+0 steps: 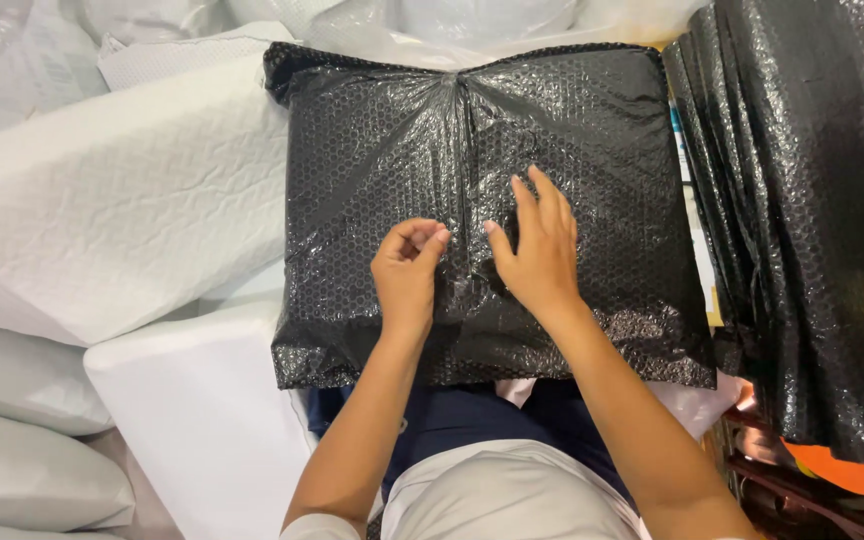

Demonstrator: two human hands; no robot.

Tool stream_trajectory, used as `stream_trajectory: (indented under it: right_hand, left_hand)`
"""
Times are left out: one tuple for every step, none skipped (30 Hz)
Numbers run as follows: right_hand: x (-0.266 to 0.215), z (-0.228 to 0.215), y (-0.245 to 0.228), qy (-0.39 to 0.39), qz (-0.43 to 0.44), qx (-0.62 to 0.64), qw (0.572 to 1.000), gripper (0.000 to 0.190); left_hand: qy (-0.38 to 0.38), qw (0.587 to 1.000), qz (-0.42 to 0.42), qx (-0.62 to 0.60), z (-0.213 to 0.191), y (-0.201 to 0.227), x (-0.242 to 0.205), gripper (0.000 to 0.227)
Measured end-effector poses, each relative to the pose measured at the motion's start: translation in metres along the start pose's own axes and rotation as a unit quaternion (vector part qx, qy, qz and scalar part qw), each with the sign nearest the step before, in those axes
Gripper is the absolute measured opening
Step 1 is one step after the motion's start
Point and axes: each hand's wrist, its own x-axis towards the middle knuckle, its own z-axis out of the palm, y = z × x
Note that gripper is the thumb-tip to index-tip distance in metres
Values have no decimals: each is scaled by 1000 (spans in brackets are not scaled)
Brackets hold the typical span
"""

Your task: Wrapping foam blocks in black bubble wrap and securing them with tape

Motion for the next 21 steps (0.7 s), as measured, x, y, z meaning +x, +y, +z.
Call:
stream_trajectory:
  right_hand:
    - [3,13,8,2,-3,1,1000,51]
    - [7,26,15,-15,-44,-38,998,55]
    - [13,40,23,-31,-84,-77,993,60]
    - [11,42,17,-29,-86,-75,993,60]
    - [10,45,12,-67,-99,-83,989,60]
    - [7,48,8,-108,-110,-92,984,60]
    - [7,55,15,-107,-111,-92,984,60]
    - [6,62,23,-100,-118,-96,983,62]
    - [5,69,30,-94,-126,-100,983,64]
    - [5,66,28,-96,-125,-99,983,64]
    - [5,63,25,-88,-123,-84,985,66]
    - [6,59,23,-78,-122,-69,987,68]
    - [6,62,25,-78,-120,-69,987,68]
    - [6,63,27,-83,-116,-63,988,71]
    - [5,65,29,-88,-112,-57,988,74]
    - [5,64,29,-89,-112,-58,988,74]
    - [6,64,30,-95,-104,-51,989,75]
    - [7,64,30,-100,-97,-43,989,75]
    - [8,64,30,-100,-98,-43,989,75]
    - [7,63,31,-89,-93,-14,992,73]
    - [7,62,31,-77,-87,15,993,70]
  left_hand:
    - [1,1000,4,-1,1,1,6,16]
    - [-1,1000,1,-3,3,3,14,14]
    - [-2,1000,-3,-5,4,5,23,12]
    - [-1,1000,1,-5,5,9,28,12]
    - [-5,999,28,16,6,12,33,13]
    - [-8,998,51,36,8,13,37,13]
    - [-8,998,52,36,9,9,46,13]
    - [-8,997,44,66,9,4,53,12]
    - [-8,995,36,96,9,-2,61,11]
    - [-7,995,34,97,12,0,64,11]
    - [-12,994,34,101,16,1,67,12]
    - [-18,994,35,104,21,3,71,12]
    - [-19,994,34,104,24,-1,75,12]
    - [-27,993,30,108,28,-4,80,10]
    - [-34,993,25,111,32,-8,84,8]
    - [-33,993,24,111,36,-5,84,8]
    - [-50,995,16,89,40,-3,83,8]
    - [-66,995,10,69,44,1,84,9]
    - [-65,995,11,68,46,-1,84,9]
    - [-78,996,-6,47,47,-3,85,9]
    - [-90,995,-22,25,49,-4,85,9]
